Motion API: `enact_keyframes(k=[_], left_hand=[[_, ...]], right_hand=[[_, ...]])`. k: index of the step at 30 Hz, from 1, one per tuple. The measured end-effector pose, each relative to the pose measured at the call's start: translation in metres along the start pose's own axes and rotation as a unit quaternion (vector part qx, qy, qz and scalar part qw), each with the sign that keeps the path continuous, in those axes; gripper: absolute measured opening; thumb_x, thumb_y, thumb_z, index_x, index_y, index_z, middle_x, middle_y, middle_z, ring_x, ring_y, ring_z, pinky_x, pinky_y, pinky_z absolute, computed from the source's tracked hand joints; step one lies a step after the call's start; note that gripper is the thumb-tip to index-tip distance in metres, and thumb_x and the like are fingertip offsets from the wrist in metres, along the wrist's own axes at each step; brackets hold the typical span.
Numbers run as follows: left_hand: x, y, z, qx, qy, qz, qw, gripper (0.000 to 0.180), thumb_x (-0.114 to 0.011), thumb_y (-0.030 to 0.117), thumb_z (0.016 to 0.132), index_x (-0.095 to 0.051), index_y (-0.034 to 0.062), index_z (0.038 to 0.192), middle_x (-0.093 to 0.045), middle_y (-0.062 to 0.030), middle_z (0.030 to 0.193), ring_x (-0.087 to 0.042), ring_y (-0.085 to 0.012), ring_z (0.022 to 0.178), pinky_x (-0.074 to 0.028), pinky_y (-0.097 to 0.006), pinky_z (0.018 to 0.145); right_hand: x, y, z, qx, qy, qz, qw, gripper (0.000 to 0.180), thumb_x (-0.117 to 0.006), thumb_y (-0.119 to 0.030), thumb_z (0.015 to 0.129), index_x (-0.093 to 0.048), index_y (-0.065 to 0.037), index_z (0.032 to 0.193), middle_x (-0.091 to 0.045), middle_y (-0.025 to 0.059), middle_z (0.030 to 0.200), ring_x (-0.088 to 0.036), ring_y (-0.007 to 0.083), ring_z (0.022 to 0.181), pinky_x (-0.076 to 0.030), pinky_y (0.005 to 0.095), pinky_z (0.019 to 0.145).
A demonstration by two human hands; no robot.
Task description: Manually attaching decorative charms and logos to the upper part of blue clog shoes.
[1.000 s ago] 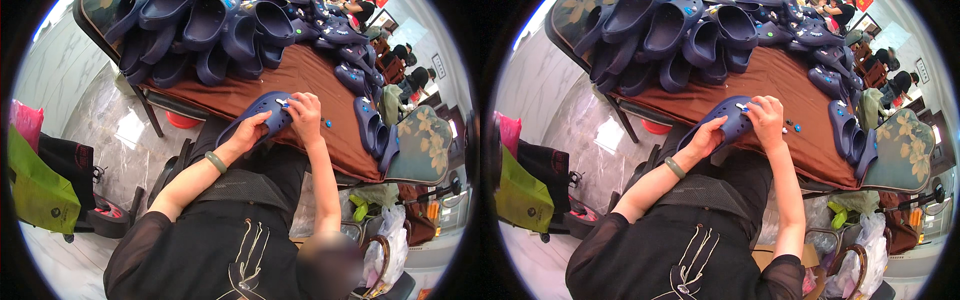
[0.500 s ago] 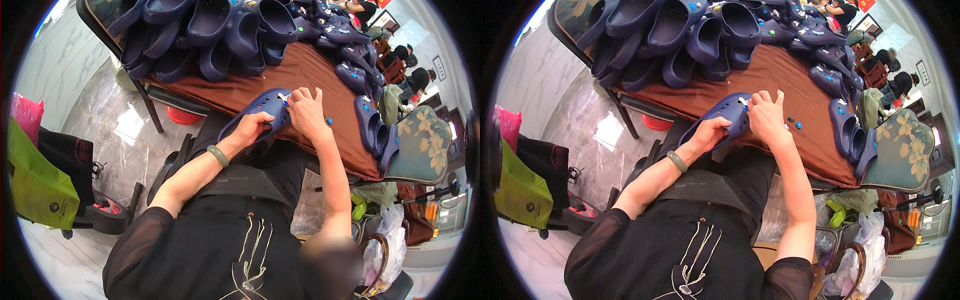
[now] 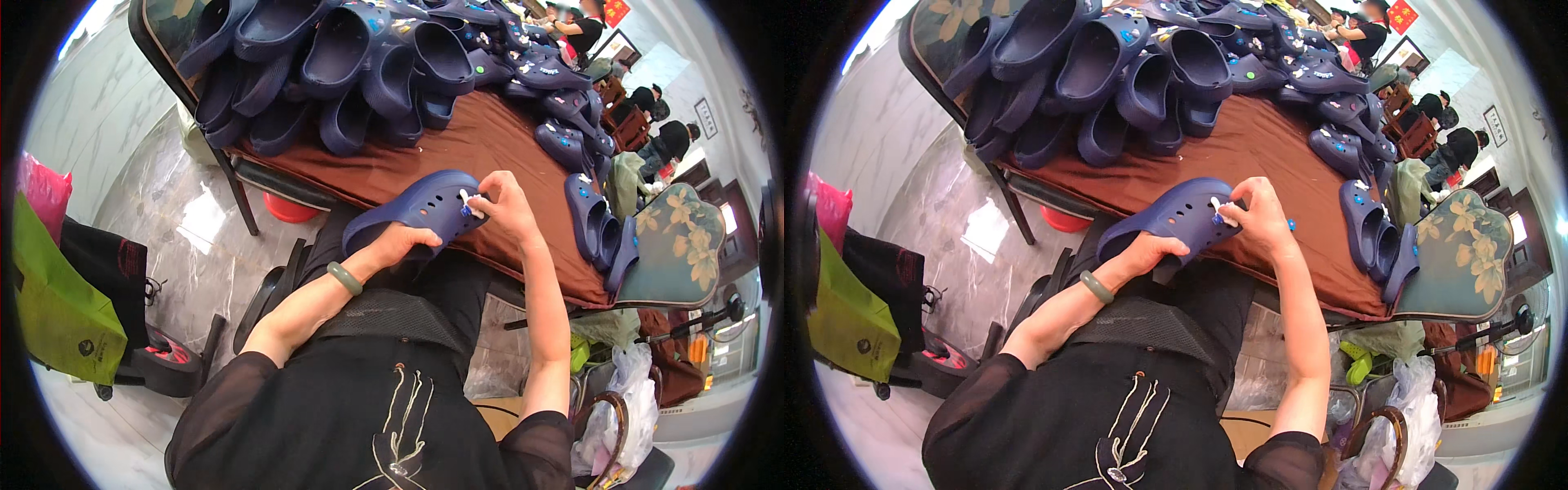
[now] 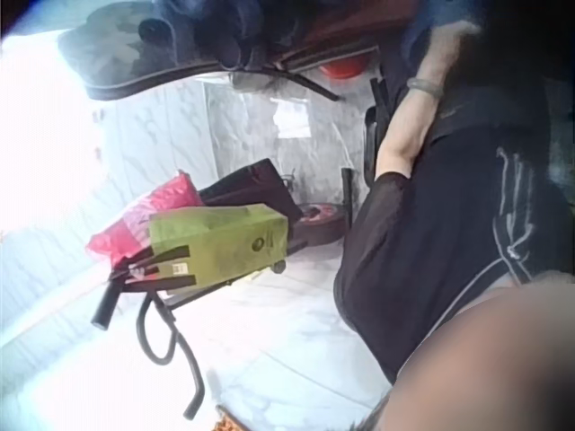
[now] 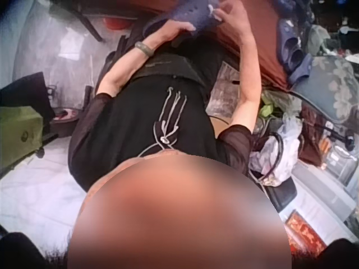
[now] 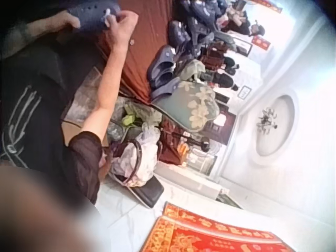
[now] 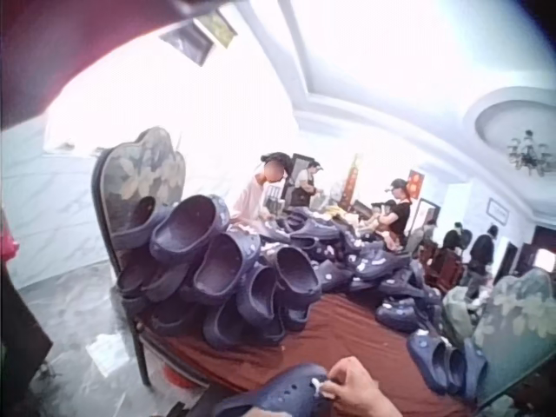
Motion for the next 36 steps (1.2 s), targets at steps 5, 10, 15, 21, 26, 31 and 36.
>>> enact_keyframes(k=[5,10,15,21,26,31,36], left_hand=[[-0.014,0.014,-0.01,0.002,-0.005,0.096,0.995,0.06,-0.07,0.004,0.063,-0.05,0.0025,0.12,-0.055,-0.0059,0.11,-0.052,-0.0172,0.1,-0.044,-0.03,0.088],[-0.014,0.015,-0.008,0.007,-0.001,0.115,0.993,0.062,-0.071,0.005,0.061,-0.05,0.003,0.12,-0.055,-0.0052,0.109,-0.051,-0.0163,0.1,-0.044,-0.03,0.087],[-0.01,0.025,-0.003,-0.043,0.006,0.089,0.995,0.06,-0.069,0.007,0.064,-0.05,0.0035,0.12,-0.055,-0.0054,0.109,-0.052,-0.0159,0.099,-0.042,-0.03,0.09],[-0.008,0.024,0.0,0.027,-0.059,-0.208,0.976,0.063,-0.059,0.011,0.064,-0.046,-0.002,0.124,-0.055,-0.0149,0.12,-0.052,-0.0274,0.111,-0.04,-0.039,0.098],[-0.01,0.03,0.006,0.039,-0.048,-0.253,0.965,0.067,-0.059,0.021,0.065,-0.044,-0.0032,0.126,-0.054,-0.0172,0.121,-0.052,-0.0302,0.112,-0.041,-0.042,0.098],[-0.024,0.04,0.007,0.029,-0.083,-0.318,0.944,0.069,-0.061,0.026,0.068,-0.041,-0.0013,0.128,-0.052,-0.0167,0.123,-0.051,-0.0289,0.113,-0.039,-0.042,0.099],[-0.022,0.035,0.007,0.015,-0.088,-0.296,0.951,0.067,-0.061,0.024,0.069,-0.041,-0.0013,0.128,-0.051,-0.0165,0.123,-0.05,-0.0289,0.114,-0.039,-0.042,0.1]], right_hand=[[-0.029,0.033,-0.021,-0.082,-0.164,0.283,0.941,0.053,-0.063,-0.017,0.084,-0.04,0.003,0.127,-0.055,0.0132,0.112,-0.052,0.0196,0.105,-0.041,0.0313,0.092],[-0.029,0.02,-0.032,-0.054,-0.05,0.218,0.973,0.051,-0.061,-0.017,0.085,-0.039,0.004,0.125,-0.055,0.0152,0.111,-0.054,0.0224,0.102,-0.041,0.0332,0.091],[-0.031,0.017,-0.03,-0.096,0.016,0.14,0.985,0.051,-0.063,-0.021,0.083,-0.041,0.005,0.122,-0.055,0.0205,0.112,-0.055,0.0281,0.104,-0.041,0.0349,0.092],[-0.05,0.024,-0.019,-0.115,-0.102,0.315,0.937,0.05,-0.062,-0.028,0.084,-0.047,0.006,0.117,-0.053,0.02,0.116,-0.051,0.0288,0.109,-0.038,0.0359,0.095],[-0.022,-0.01,-0.022,0.105,0.122,0.069,0.984,0.035,-0.07,-0.014,0.076,-0.061,-0.005,0.108,-0.054,0.0128,0.111,-0.048,0.0279,0.108,-0.039,0.0363,0.094],[-0.023,-0.018,-0.028,0.175,0.103,0.039,0.978,0.037,-0.076,-0.011,0.068,-0.065,-0.007,0.103,-0.055,0.0082,0.112,-0.047,0.0281,0.108,-0.039,0.0382,0.093],[-0.02,-0.015,-0.025,0.151,0.075,0.048,0.984,0.037,-0.073,-0.014,0.072,-0.062,-0.006,0.107,-0.053,0.0123,0.115,-0.049,0.0279,0.11,-0.04,0.0358,0.095]])
Point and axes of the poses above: each hand's wrist, its own z-axis towards the middle knuckle, its own x-axis out of the back of the hand, y = z × x, the point moved 6 cm from there along z, towards the middle knuckle
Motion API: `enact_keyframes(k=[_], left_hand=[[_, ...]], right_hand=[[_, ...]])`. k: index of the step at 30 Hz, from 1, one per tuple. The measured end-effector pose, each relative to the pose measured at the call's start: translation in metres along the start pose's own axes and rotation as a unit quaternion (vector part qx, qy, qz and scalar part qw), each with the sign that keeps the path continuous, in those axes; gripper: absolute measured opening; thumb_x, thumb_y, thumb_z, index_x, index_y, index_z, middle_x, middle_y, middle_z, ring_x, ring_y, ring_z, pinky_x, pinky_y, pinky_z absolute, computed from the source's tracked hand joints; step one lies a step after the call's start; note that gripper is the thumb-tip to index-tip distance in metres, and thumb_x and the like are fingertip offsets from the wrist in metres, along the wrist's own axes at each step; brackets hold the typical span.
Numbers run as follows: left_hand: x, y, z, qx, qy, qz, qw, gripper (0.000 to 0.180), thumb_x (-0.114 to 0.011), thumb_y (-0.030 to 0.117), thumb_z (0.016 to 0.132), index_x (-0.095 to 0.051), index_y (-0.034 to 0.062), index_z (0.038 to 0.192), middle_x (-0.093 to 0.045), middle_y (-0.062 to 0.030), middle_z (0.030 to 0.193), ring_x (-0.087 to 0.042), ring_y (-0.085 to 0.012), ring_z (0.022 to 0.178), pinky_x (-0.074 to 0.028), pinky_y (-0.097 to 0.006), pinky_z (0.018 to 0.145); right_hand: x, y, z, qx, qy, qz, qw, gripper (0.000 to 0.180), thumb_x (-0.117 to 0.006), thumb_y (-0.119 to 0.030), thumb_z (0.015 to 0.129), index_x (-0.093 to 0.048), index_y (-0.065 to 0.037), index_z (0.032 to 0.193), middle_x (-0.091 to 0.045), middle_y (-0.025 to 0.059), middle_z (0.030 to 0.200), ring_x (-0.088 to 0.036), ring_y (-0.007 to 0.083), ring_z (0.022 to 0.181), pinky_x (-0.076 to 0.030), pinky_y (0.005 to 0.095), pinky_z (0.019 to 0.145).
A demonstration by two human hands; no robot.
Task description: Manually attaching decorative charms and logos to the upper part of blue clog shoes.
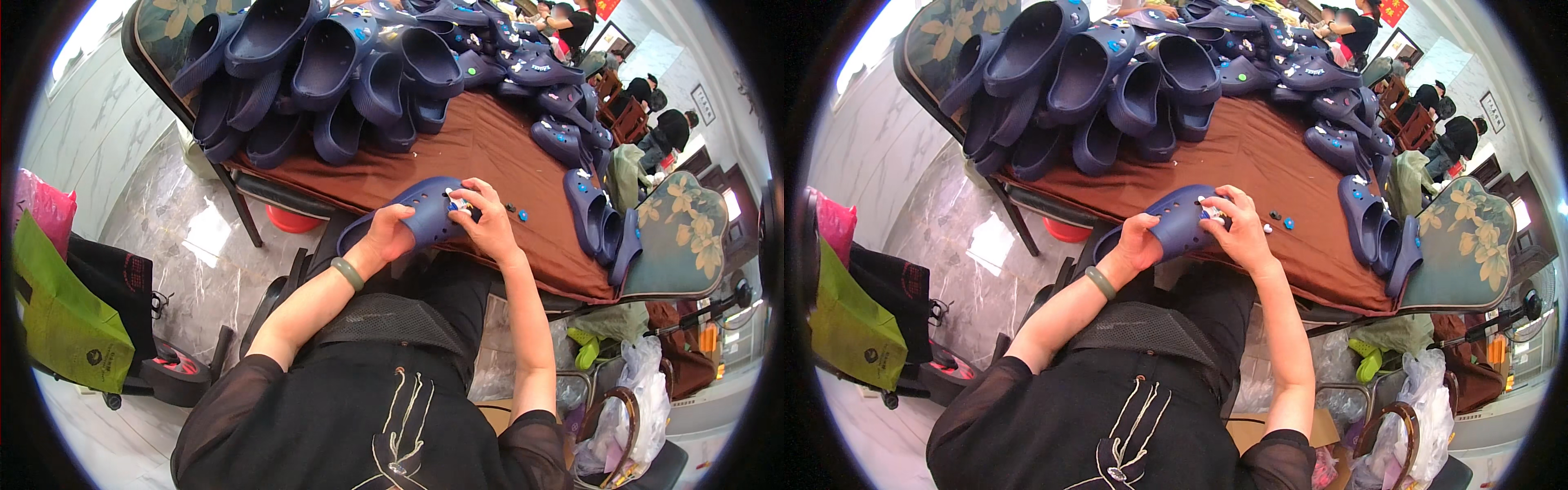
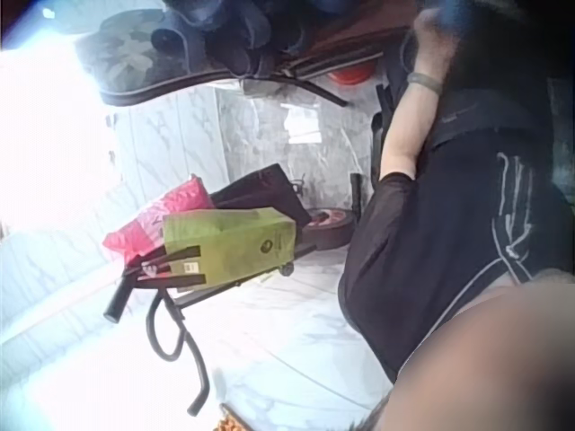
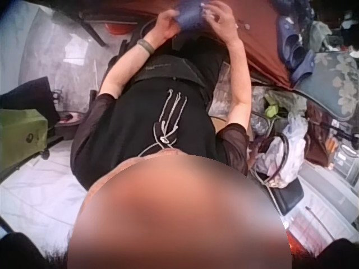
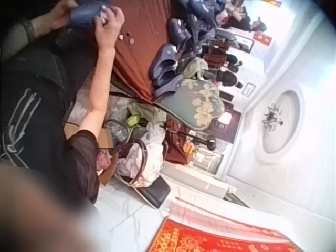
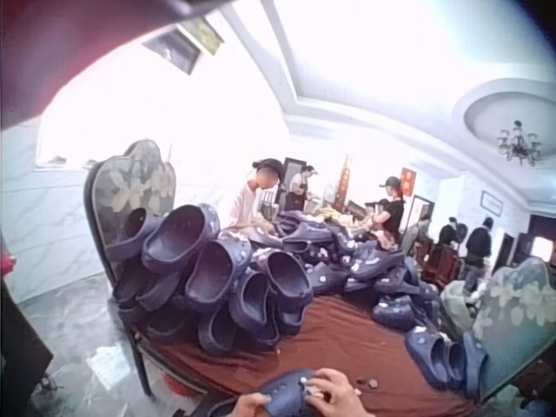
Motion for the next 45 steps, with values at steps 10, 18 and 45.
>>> enact_keyframes(k=[10,18,45], left_hand=[[0.015,-0.018,-0.008,0.047,0.026,0.115,0.992,0.055,-0.058,0.003,0.072,-0.044,0.0005,0.125,-0.053,-0.0127,0.12,-0.052,-0.0247,0.11,-0.041,-0.038,0.096],[0.0,-0.01,-0.017,0.034,0.035,0.363,0.931,0.059,-0.068,0.004,0.071,-0.046,0.0023,0.126,-0.056,-0.009,0.116,-0.053,-0.0203,0.107,-0.039,-0.033,0.097],[0.004,0.008,-0.015,-0.049,0.112,0.258,0.958,0.047,-0.056,-0.005,0.056,-0.057,0.0012,0.103,-0.058,-0.0056,0.098,-0.055,-0.0174,0.091,-0.046,-0.026,0.075]], right_hand=[[-0.012,0.032,-0.01,-0.231,-0.068,0.122,0.963,0.05,-0.065,-0.023,0.08,-0.048,0.003,0.118,-0.059,0.019,0.109,-0.057,0.0282,0.103,-0.042,0.0346,0.09],[-0.023,0.047,-0.032,-0.286,-0.044,0.231,0.929,0.05,-0.063,-0.029,0.082,-0.049,-0.001,0.12,-0.061,0.019,0.106,-0.058,0.0262,0.102,-0.044,0.0344,0.087],[0.024,0.049,-0.046,-0.135,0.256,0.06,0.955,0.018,-0.067,-0.002,0.079,-0.066,-0.005,0.096,-0.063,0.0057,0.088,-0.058,0.0125,0.08,-0.046,0.0262,0.071]])
Point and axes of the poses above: each hand's wrist, its own z-axis towards the middle knuckle, its own x-axis out of the back of the hand, y = z × x, the point moved 6 cm from there along z, towards the middle knuckle
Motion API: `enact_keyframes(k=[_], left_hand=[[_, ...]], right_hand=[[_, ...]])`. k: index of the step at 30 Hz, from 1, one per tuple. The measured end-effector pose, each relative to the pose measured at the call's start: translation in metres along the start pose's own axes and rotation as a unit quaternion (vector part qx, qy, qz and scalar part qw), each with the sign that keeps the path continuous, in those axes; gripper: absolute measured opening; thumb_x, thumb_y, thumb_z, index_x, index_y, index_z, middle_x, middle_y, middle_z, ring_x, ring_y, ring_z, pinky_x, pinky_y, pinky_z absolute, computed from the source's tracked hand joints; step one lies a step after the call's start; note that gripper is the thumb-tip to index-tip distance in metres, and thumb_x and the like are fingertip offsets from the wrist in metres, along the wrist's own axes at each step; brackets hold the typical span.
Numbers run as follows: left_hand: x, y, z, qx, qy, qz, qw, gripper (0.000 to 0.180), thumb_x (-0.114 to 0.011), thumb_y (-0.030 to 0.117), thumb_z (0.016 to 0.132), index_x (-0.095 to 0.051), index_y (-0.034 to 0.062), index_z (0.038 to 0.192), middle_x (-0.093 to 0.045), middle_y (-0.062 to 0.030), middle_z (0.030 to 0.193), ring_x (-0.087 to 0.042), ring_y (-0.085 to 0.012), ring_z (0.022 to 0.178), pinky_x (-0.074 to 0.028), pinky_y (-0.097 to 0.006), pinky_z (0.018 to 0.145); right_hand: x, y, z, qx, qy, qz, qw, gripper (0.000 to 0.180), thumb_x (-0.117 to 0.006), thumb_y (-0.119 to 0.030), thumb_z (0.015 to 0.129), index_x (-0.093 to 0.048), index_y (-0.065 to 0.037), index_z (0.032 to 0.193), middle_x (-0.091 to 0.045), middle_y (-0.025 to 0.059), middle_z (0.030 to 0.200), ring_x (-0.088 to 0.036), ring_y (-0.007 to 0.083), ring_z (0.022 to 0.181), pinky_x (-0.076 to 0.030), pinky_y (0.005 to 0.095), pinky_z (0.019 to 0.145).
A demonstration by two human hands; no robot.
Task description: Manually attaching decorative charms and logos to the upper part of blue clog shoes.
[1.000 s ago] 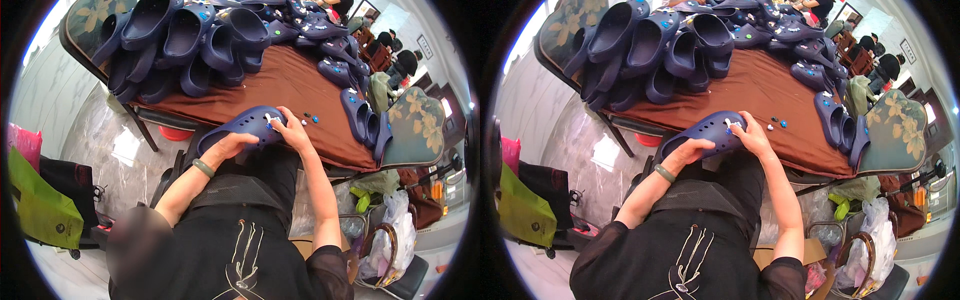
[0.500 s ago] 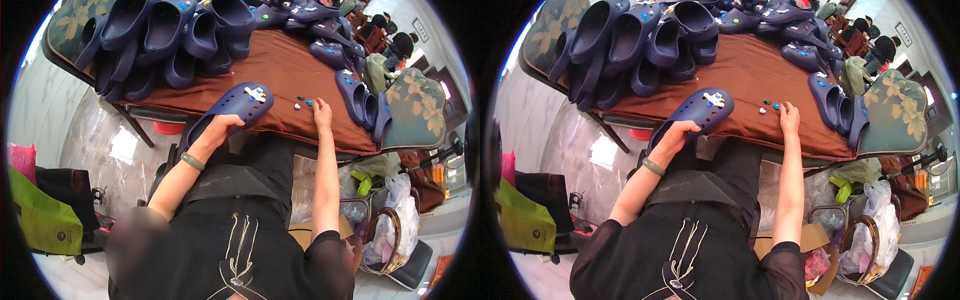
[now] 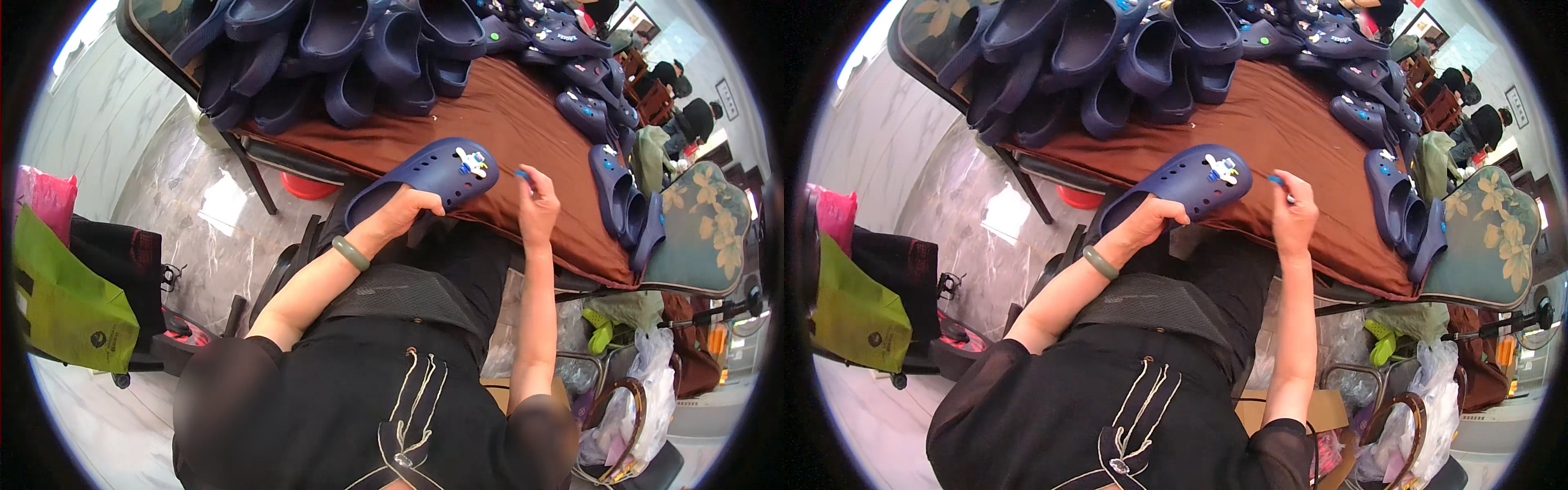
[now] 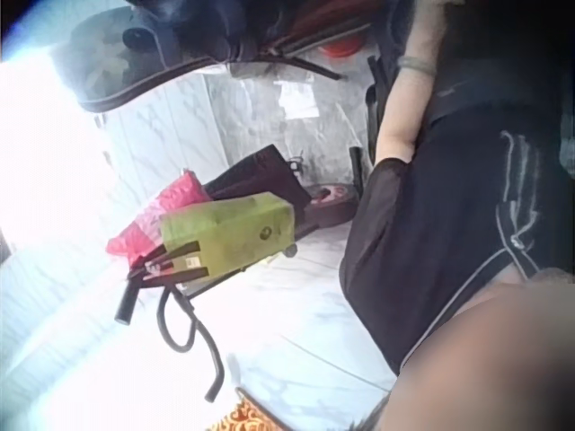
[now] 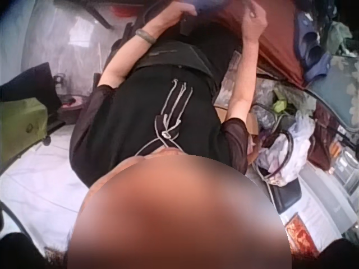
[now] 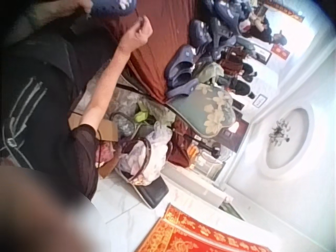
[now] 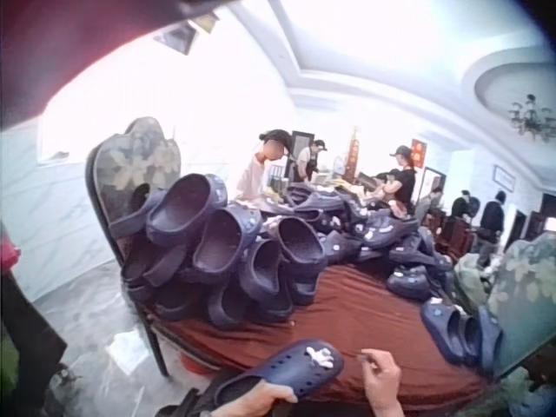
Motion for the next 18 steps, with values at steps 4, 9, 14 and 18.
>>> enact_keyframes(k=[4,9,14,18], left_hand=[[0.006,-0.008,0.002,0.025,-0.009,0.017,1.0,0.061,-0.057,-0.004,0.052,-0.052,0.0012,0.113,-0.055,-0.0062,0.105,-0.052,-0.0182,0.099,-0.044,-0.027,0.084],[0.01,-0.015,0.007,0.008,-0.036,0.012,0.999,0.062,-0.057,-0.003,0.051,-0.049,0.0032,0.113,-0.055,-0.007,0.106,-0.054,-0.0193,0.099,-0.047,-0.028,0.084],[0.004,-0.01,0.005,0.008,-0.038,-0.012,0.999,0.061,-0.057,-0.002,0.051,-0.048,0.0038,0.111,-0.054,-0.0058,0.103,-0.052,-0.0183,0.1,-0.045,-0.027,0.084],[0.004,-0.008,0.005,0.004,-0.048,-0.022,0.999,0.064,-0.058,-0.002,0.05,-0.047,0.0043,0.113,-0.053,-0.0052,0.103,-0.051,-0.0175,0.1,-0.044,-0.026,0.084]], right_hand=[[-0.045,-0.08,0.004,0.181,-0.109,-0.053,0.976,0.016,-0.071,-0.007,0.07,-0.065,-0.008,0.084,-0.061,0.0048,0.081,-0.057,0.0214,0.075,-0.039,0.0326,0.076],[-0.092,-0.088,0.011,0.185,-0.253,-0.099,0.944,0.013,-0.069,-0.02,0.074,-0.066,-0.012,0.084,-0.061,0.0023,0.09,-0.054,0.0199,0.092,-0.03,0.0382,0.086],[-0.118,-0.08,0.028,0.113,-0.358,-0.128,0.918,0.017,-0.069,-0.023,0.072,-0.067,-0.012,0.085,-0.062,0.0029,0.09,-0.054,0.0213,0.093,-0.031,0.0376,0.086],[-0.134,-0.073,0.029,0.025,-0.424,-0.062,0.903,0.014,-0.067,-0.023,0.075,-0.07,-0.014,0.085,-0.062,0.003,0.092,-0.054,0.0226,0.094,-0.034,0.0386,0.083]])
Point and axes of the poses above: each hand's wrist, its own z-axis towards the middle knuckle, its own x-axis out of the back of the hand, y = z × x, the point moved 6 cm from there along z, towards the middle knuckle
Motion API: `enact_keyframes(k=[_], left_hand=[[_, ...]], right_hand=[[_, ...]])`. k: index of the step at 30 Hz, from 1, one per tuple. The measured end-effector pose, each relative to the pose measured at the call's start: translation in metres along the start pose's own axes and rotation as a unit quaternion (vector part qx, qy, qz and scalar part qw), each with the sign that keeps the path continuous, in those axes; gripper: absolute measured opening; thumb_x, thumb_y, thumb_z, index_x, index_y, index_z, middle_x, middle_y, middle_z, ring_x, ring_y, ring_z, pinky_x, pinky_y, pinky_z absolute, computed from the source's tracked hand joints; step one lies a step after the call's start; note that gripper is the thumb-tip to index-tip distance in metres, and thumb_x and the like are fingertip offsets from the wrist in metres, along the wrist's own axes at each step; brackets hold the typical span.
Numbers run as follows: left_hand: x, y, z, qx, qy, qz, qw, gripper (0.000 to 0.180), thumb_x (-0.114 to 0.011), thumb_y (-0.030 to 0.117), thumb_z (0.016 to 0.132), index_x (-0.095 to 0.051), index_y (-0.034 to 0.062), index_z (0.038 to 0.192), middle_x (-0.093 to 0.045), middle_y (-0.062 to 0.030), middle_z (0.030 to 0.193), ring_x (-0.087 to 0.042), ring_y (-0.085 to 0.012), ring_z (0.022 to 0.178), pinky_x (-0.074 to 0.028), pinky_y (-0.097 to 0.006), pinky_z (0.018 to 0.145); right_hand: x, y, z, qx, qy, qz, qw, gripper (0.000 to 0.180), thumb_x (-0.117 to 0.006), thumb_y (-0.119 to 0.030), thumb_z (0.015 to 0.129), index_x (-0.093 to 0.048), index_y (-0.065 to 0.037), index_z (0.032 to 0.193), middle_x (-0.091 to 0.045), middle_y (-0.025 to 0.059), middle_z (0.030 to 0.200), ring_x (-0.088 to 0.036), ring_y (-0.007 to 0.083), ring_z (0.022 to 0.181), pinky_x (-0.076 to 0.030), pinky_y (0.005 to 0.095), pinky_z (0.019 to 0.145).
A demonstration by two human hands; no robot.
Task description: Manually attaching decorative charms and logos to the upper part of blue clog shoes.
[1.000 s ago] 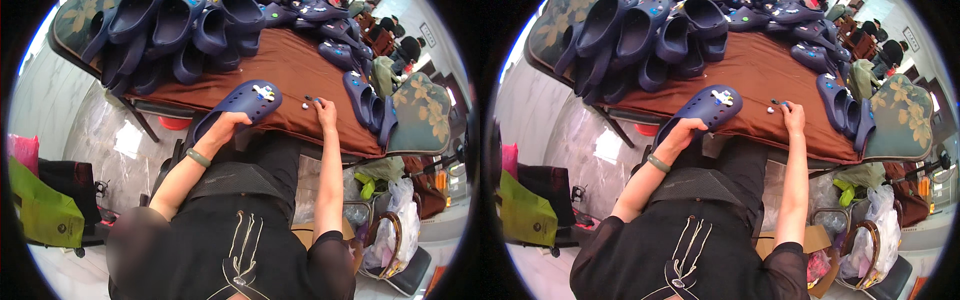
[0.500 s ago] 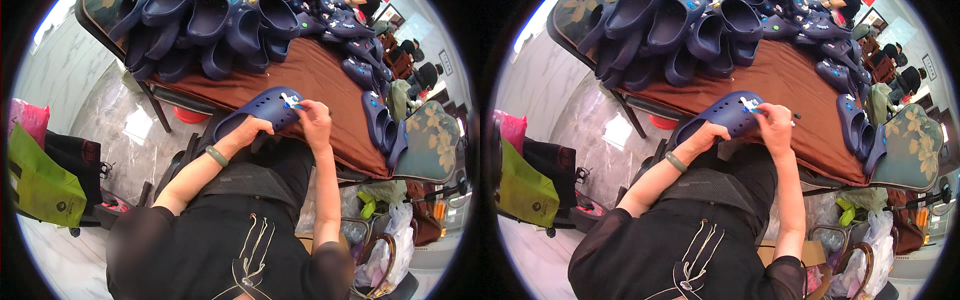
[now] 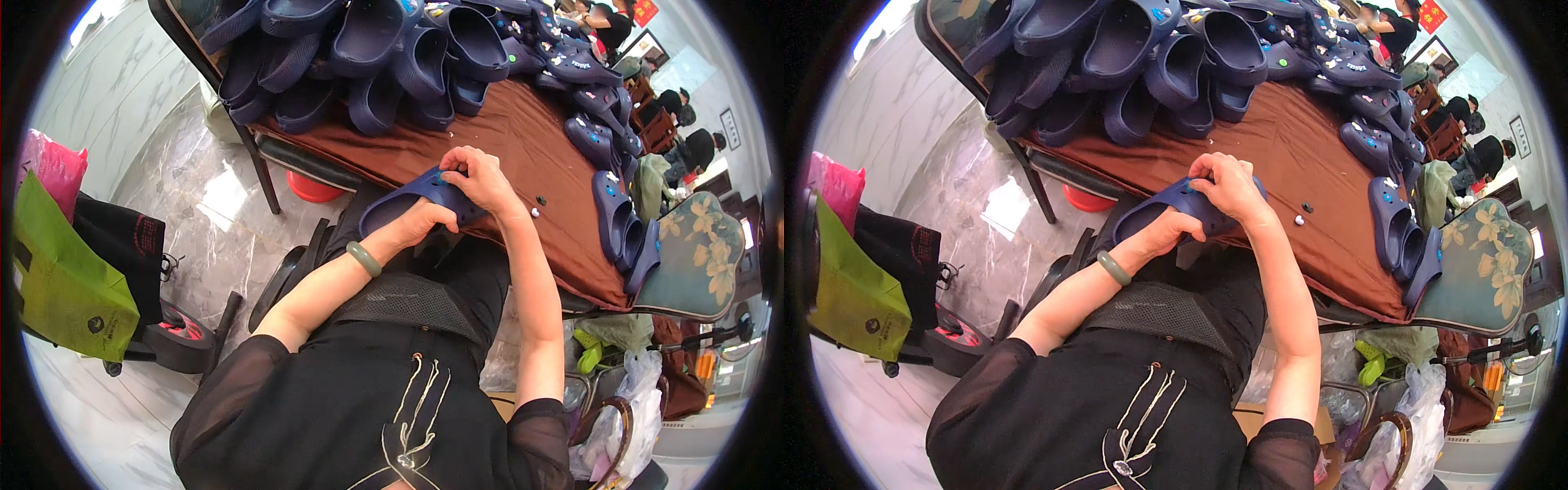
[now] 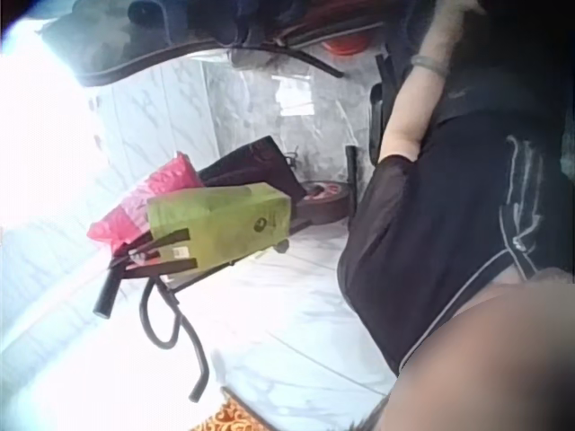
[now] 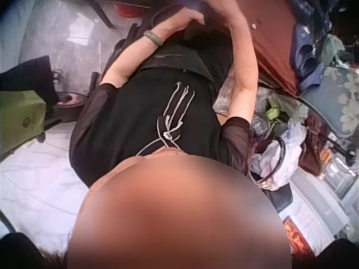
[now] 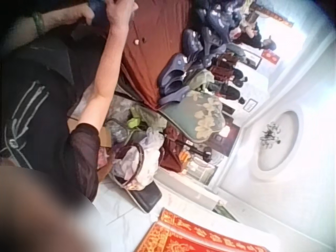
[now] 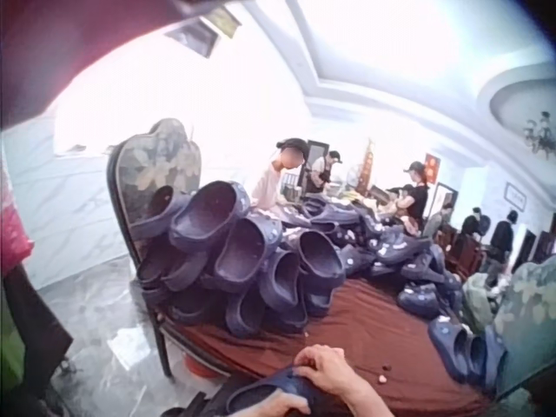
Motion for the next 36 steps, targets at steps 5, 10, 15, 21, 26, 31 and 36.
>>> enact_keyframes(k=[5,10,15,21,26,31,36], left_hand=[[0.006,-0.007,0.0,-0.002,-0.001,0.007,1.0,0.066,-0.057,-0.005,0.051,-0.047,0.0043,0.115,-0.055,-0.0073,0.106,-0.053,-0.0205,0.103,-0.045,-0.029,0.087],[0.013,-0.013,0.002,-0.014,0.027,0.018,0.999,0.058,-0.058,-0.005,0.052,-0.051,0.0049,0.108,-0.055,-0.0044,0.098,-0.053,-0.0191,0.098,-0.044,-0.027,0.085],[0.014,-0.02,0.002,0.01,-0.004,0.049,0.999,0.055,-0.058,-0.006,0.049,-0.056,0.0021,0.103,-0.059,-0.0081,0.101,-0.055,-0.0202,0.1,-0.045,-0.029,0.084],[0.007,-0.005,-0.014,-0.021,0.017,0.084,0.996,0.039,-0.062,-0.002,0.062,-0.057,0.0034,0.1,-0.06,-0.0061,0.101,-0.057,-0.0171,0.097,-0.045,-0.032,0.085],[0.034,-0.019,-0.03,0.072,0.075,-0.242,0.965,0.025,-0.061,0.013,0.079,-0.058,0.0057,0.103,-0.063,-0.0047,0.096,-0.06,-0.0173,0.091,-0.046,-0.034,0.084],[0.037,-0.019,-0.032,0.071,0.132,-0.194,0.97,0.026,-0.061,0.021,0.086,-0.058,0.0055,0.106,-0.063,-0.004,0.096,-0.061,-0.0168,0.089,-0.047,-0.033,0.081],[0.021,0.006,-0.022,-0.013,0.159,-0.008,0.987,0.02,-0.066,0.014,0.082,-0.064,0.0015,0.098,-0.065,-0.0043,0.094,-0.062,-0.0119,0.082,-0.049,-0.027,0.072]], right_hand=[[0.001,-0.013,-0.012,0.122,0.077,-0.141,0.979,0.012,-0.065,-0.021,0.077,-0.071,-0.015,0.085,-0.061,0.0011,0.092,-0.053,0.0224,0.094,-0.035,0.0397,0.082],[0.004,-0.048,-0.033,0.224,0.104,-0.31,0.918,0.016,-0.061,-0.024,0.08,-0.07,-0.015,0.09,-0.056,0.0013,0.098,-0.047,0.0218,0.101,-0.031,0.0441,0.089],[-0.011,-0.058,-0.034,0.223,0.014,-0.391,0.893,0.031,-0.05,-0.029,0.088,-0.067,-0.004,0.086,-0.054,0.0029,0.098,-0.046,0.023,0.103,-0.027,0.0512,0.098],[-0.015,-0.053,-0.038,0.188,0.02,-0.406,0.894,0.029,-0.05,-0.028,0.089,-0.065,-0.004,0.091,-0.053,0.0036,0.101,-0.047,0.0226,0.104,-0.031,0.0517,0.096],[-0.018,-0.048,-0.057,0.189,0.021,-0.337,0.922,0.027,-0.051,-0.026,0.088,-0.06,-0.003,0.1,-0.053,0.0065,0.1,-0.048,0.0232,0.103,-0.034,0.0506,0.093],[-0.022,-0.053,-0.068,0.183,0.048,-0.36,0.913,0.029,-0.053,-0.023,0.086,-0.057,-0.001,0.105,-0.052,0.0084,0.1,-0.048,0.0238,0.104,-0.034,0.0467,0.092],[-0.019,-0.052,-0.076,0.188,0.083,-0.348,0.915,0.029,-0.054,-0.02,0.084,-0.057,-0.001,0.106,-0.051,0.0075,0.101,-0.047,0.0242,0.104,-0.032,0.0453,0.092]])
Point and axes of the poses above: each hand's wrist, its own z-axis towards the middle knuckle, its own x-axis out of the back of the hand, y = z × x, the point moved 6 cm from there along z, towards the middle knuckle
